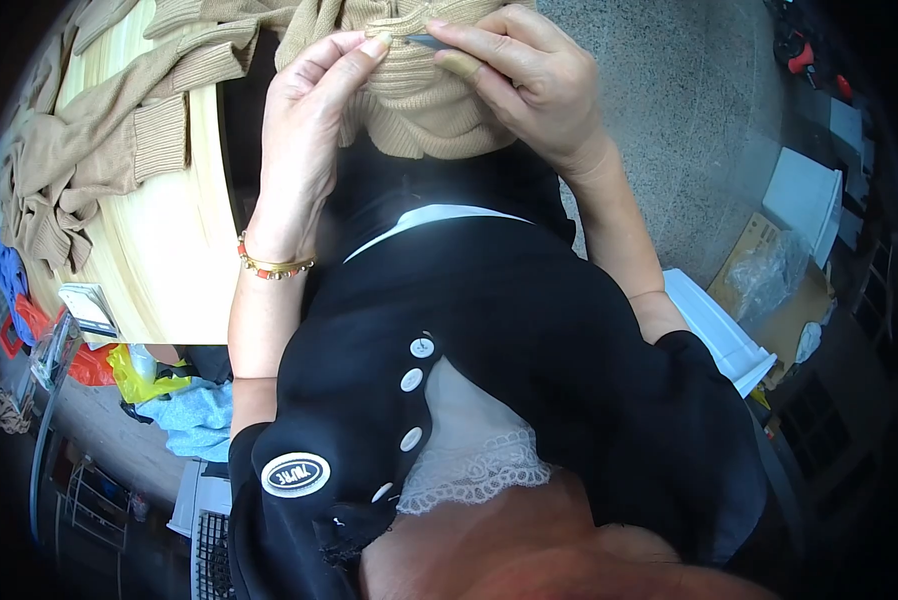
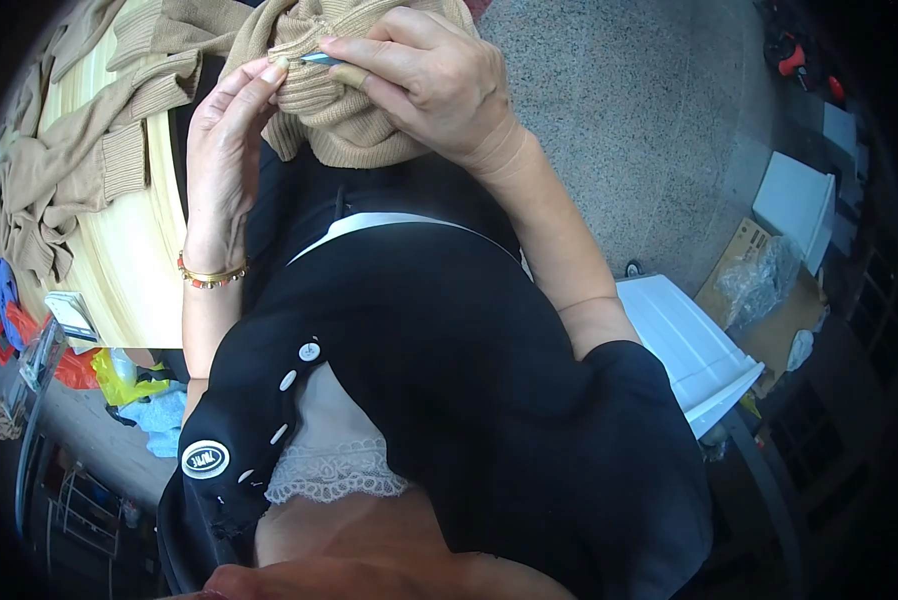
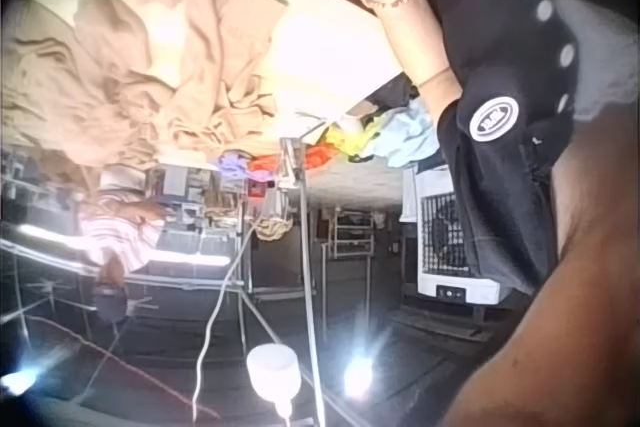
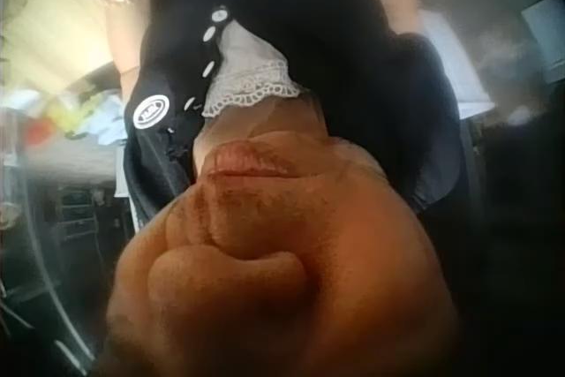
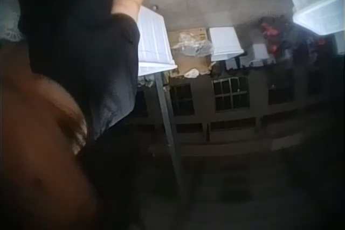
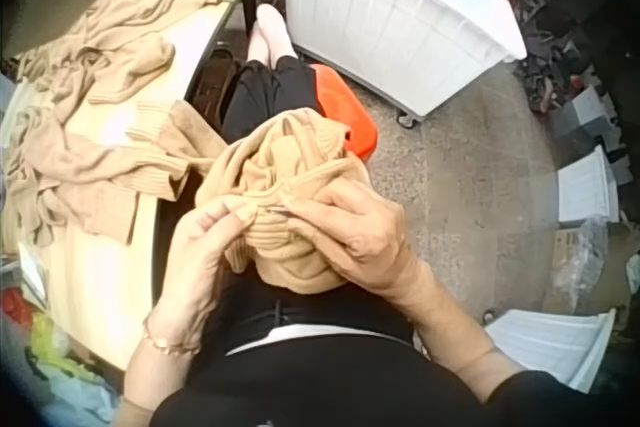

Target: Trimming loose threads from a brown knitted sweater using small scissors in a factory setting.

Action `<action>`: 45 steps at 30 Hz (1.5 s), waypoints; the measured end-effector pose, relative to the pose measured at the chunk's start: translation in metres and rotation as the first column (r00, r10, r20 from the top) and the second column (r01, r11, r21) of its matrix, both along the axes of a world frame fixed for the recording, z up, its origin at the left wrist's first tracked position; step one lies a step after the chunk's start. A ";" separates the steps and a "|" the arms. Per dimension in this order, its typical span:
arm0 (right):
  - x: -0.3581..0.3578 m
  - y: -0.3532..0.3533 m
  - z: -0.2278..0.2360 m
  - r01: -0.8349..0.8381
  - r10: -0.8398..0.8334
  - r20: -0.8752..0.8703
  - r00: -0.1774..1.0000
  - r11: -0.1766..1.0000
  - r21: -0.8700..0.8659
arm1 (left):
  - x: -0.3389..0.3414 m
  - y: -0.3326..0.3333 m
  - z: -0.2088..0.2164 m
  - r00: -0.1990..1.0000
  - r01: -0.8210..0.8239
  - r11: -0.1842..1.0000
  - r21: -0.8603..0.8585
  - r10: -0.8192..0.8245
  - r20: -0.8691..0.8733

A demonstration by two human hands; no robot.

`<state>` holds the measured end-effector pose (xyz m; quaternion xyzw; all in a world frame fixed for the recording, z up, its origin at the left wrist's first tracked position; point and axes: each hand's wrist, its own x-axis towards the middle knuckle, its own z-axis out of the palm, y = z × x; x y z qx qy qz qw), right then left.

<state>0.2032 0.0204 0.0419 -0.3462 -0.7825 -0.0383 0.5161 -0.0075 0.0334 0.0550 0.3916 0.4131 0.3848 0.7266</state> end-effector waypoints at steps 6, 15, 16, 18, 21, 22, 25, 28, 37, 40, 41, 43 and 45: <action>0.008 -0.007 0.042 -0.030 -0.146 -0.172 0.974 0.671 -0.741 | -0.013 0.000 -0.014 0.977 0.067 0.990 0.124 -0.040 -0.209; 0.068 -0.002 0.000 -0.133 -0.034 -0.164 0.986 0.427 -0.894 | -0.043 0.030 0.019 0.972 -0.138 0.775 0.617 0.226 -0.066; 0.075 0.006 -0.037 -0.535 0.325 -0.489 0.810 0.750 -0.388 | -0.042 0.038 0.027 0.971 -0.208 0.731 0.650 0.233 0.049; 0.063 -0.004 0.003 -0.244 -0.032 -0.312 0.950 0.548 -0.800 | -0.055 0.050 0.039 0.933 -0.335 0.629 0.702 0.325 0.154; 0.034 0.039 0.008 -0.673 0.697 -0.514 0.500 0.686 0.275 | -0.072 0.074 0.039 0.928 -0.363 0.700 0.615 0.213 0.304; 0.068 -0.017 0.050 -0.261 0.108 -0.287 0.952 0.774 -0.577 | -0.079 0.079 0.036 0.929 -0.341 0.764 0.548 0.185 0.321; 0.050 -0.029 0.091 -0.445 0.348 -0.277 0.896 0.713 -0.542 | -0.076 0.095 0.012 0.871 -0.388 0.906 0.169 0.300 0.390; 0.019 -0.027 0.078 -0.622 0.531 -0.361 0.766 0.475 -0.623 | -0.090 0.098 -0.007 0.841 -0.353 0.931 -0.096 0.361 0.403; 0.024 -0.006 0.015 -0.343 -0.094 -0.445 0.891 0.503 -0.793 | -0.081 0.088 -0.005 0.875 -0.223 0.974 -0.047 0.221 0.431; 0.007 0.019 0.015 -0.409 -0.018 -0.504 0.864 0.558 -0.722 | -0.079 0.088 -0.007 0.782 0.025 0.999 0.031 -0.039 0.622; -0.008 0.030 0.020 -0.526 -0.051 -0.634 0.772 0.509 -0.682 | -0.071 0.084 -0.001 0.842 0.000 0.999 0.048 -0.025 0.538; -0.011 0.051 0.011 -0.298 0.079 -0.366 0.927 0.749 -0.592 | -0.056 0.082 0.006 0.882 0.018 0.997 0.079 -0.053 0.468; -0.028 0.063 0.046 -0.594 -0.050 -0.646 0.762 0.344 -0.727 | -0.052 0.082 0.013 0.975 -0.016 0.990 0.143 -0.016 0.222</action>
